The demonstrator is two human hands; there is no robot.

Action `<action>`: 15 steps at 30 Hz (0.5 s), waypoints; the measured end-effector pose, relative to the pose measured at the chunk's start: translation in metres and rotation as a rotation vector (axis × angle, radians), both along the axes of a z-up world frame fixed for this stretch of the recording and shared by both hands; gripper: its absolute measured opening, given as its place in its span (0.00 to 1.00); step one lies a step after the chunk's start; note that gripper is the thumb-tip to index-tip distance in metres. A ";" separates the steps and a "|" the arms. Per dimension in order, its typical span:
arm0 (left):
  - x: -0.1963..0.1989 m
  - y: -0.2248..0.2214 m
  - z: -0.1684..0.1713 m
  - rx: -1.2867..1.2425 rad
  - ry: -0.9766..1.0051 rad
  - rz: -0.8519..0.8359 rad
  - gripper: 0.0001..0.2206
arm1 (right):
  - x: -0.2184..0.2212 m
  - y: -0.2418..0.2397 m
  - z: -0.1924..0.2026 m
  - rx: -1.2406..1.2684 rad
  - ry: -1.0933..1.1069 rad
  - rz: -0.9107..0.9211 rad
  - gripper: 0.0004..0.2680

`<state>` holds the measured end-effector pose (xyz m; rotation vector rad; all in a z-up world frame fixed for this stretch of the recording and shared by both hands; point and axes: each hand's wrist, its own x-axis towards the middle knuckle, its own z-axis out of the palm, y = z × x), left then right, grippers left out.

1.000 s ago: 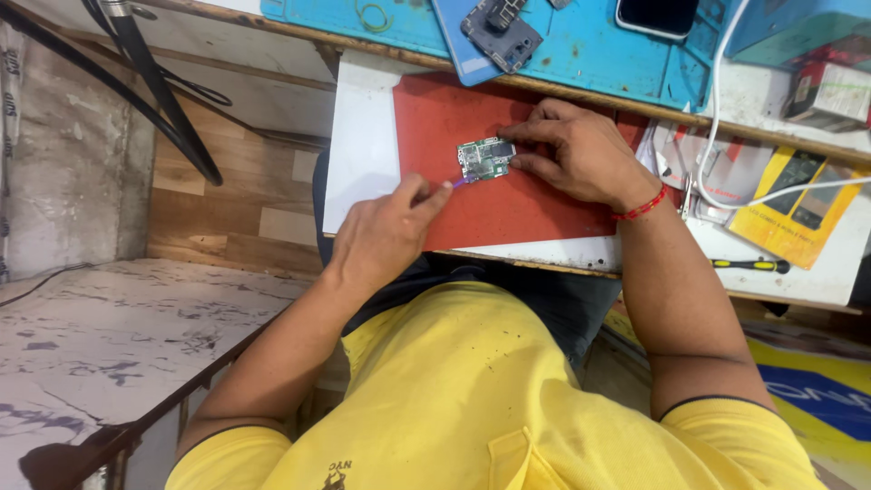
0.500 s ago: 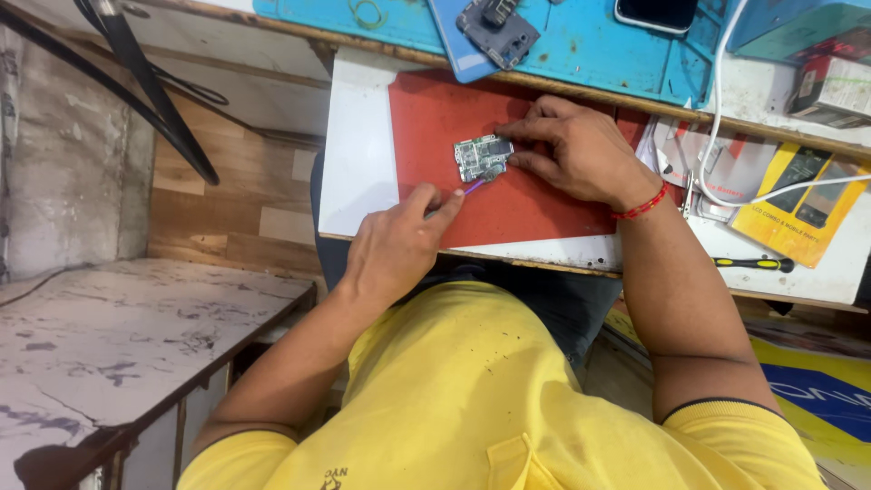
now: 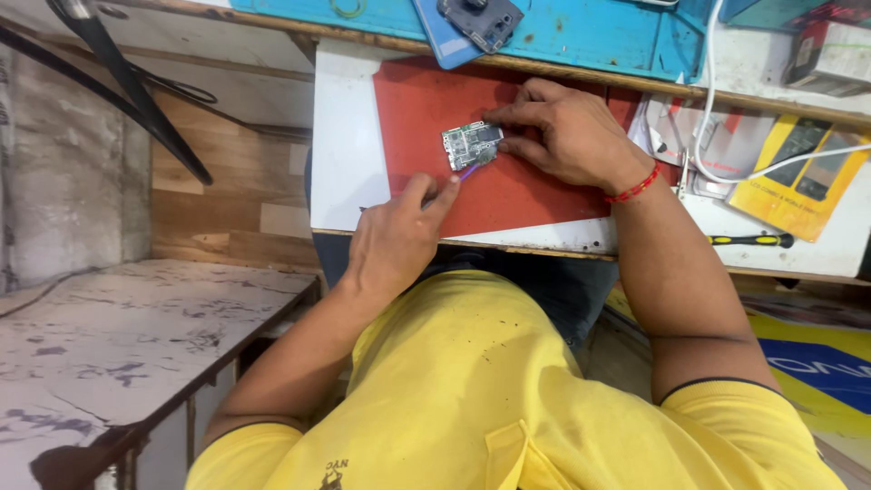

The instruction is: The person uses a small brush to clean a small green circuit board placed on a red mat. They repeatedly brush the surface of the board, focusing on the components and edges, while holding the board steady with their other hand.

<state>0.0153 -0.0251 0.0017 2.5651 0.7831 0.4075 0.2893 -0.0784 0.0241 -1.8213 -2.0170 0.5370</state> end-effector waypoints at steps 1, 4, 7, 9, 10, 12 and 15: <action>-0.003 0.000 -0.001 0.003 0.002 0.022 0.20 | -0.001 0.001 0.000 0.003 0.002 0.011 0.14; -0.006 0.010 -0.003 0.014 0.004 0.090 0.18 | -0.002 0.004 -0.003 0.020 -0.031 0.033 0.14; -0.006 0.004 -0.004 0.047 0.016 -0.036 0.19 | -0.002 0.001 -0.004 0.014 -0.012 0.015 0.13; -0.006 0.004 -0.002 0.046 0.004 -0.031 0.19 | -0.003 0.003 -0.003 0.005 -0.010 0.014 0.14; -0.005 0.010 -0.002 0.029 -0.015 0.040 0.18 | -0.003 0.003 -0.002 0.000 -0.026 0.017 0.14; -0.006 0.014 0.000 0.030 -0.015 0.038 0.19 | -0.006 0.003 -0.003 0.004 -0.015 0.013 0.14; -0.002 0.008 0.000 0.025 -0.008 -0.044 0.20 | -0.002 0.001 0.000 0.007 -0.004 0.014 0.14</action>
